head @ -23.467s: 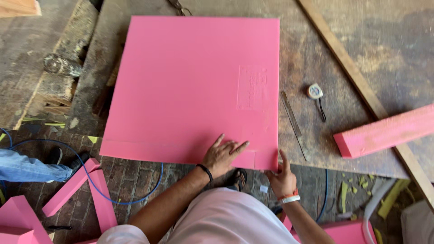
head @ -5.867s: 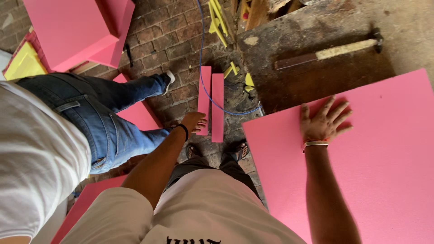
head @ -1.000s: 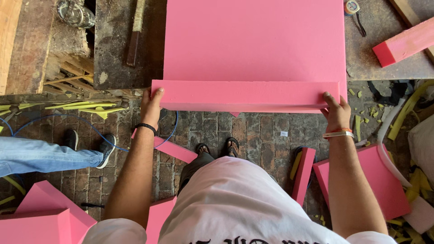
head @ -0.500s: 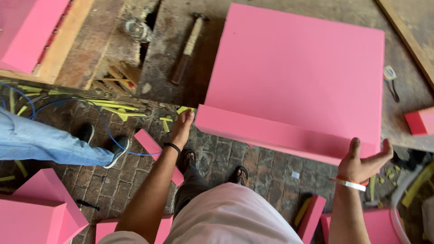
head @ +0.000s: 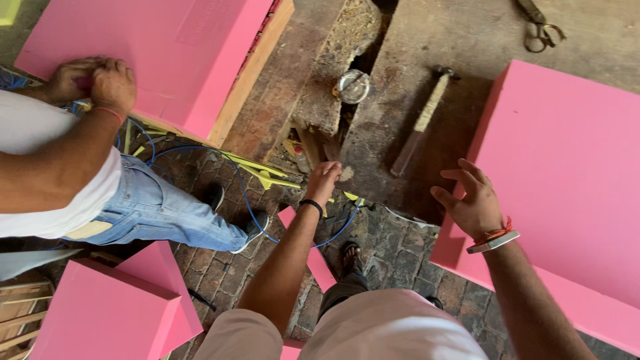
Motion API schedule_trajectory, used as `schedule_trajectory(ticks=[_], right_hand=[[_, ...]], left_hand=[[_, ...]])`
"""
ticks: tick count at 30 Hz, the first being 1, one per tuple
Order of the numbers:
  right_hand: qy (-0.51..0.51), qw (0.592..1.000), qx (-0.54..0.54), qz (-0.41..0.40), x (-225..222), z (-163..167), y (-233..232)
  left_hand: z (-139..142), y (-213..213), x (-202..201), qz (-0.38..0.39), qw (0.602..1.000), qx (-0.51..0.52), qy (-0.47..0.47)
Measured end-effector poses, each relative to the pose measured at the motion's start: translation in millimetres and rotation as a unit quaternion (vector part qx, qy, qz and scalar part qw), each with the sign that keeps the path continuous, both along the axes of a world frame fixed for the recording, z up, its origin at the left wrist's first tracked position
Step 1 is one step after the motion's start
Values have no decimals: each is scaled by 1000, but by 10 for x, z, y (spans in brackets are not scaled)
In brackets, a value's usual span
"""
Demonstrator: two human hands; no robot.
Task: The person assembles pink foam panels by applying adhesive from a handheld dispenser to the edges of a large foam sheet and attaching smaller foam strips. The person presses the pieces together to bond them and stacks the completed assembly with other similar pieces.
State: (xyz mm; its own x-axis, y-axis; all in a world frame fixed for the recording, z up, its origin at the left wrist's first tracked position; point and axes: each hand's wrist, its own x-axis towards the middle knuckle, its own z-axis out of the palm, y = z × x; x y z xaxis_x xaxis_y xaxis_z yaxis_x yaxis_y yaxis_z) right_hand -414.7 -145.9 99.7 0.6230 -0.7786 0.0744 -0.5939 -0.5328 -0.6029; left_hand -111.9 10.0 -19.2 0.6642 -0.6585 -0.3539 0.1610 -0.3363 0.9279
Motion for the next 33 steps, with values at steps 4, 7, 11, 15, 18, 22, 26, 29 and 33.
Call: schedule_trajectory(ticks=[4, 7, 11, 15, 18, 22, 26, 29, 33], right_hand=[[56, 998, 39, -5, 539, -98, -16], [115, 989, 87, -18, 722, -148, -5], [134, 983, 121, -26, 811, -236, 33], [125, 981, 145, -33, 846, -375, 136], [97, 985, 143, -15, 832, -455, 273], [107, 975, 196, -20, 704, -415, 476], [137, 957, 248, -56, 545, -251, 638], [96, 956, 275, -41, 564, -150, 739], [13, 967, 254, -28, 752, -36, 858]], left_hand=[[-38, -181, 491, -16, 997, 42, -62], [11, -540, 738, -17, 996, 15, -88], [165, -1066, 965, -55, 942, 39, -328], [255, -1632, 995, -89, 908, 33, -407], [225, -1970, 938, -73, 902, 70, -420], [234, -2221, 1061, -94, 923, 98, -360], [382, -2121, 1318, -163, 882, -44, -440], [720, -1930, 1386, -203, 842, -142, -480], [1412, -1451, 1275, -201, 803, -270, -492]])
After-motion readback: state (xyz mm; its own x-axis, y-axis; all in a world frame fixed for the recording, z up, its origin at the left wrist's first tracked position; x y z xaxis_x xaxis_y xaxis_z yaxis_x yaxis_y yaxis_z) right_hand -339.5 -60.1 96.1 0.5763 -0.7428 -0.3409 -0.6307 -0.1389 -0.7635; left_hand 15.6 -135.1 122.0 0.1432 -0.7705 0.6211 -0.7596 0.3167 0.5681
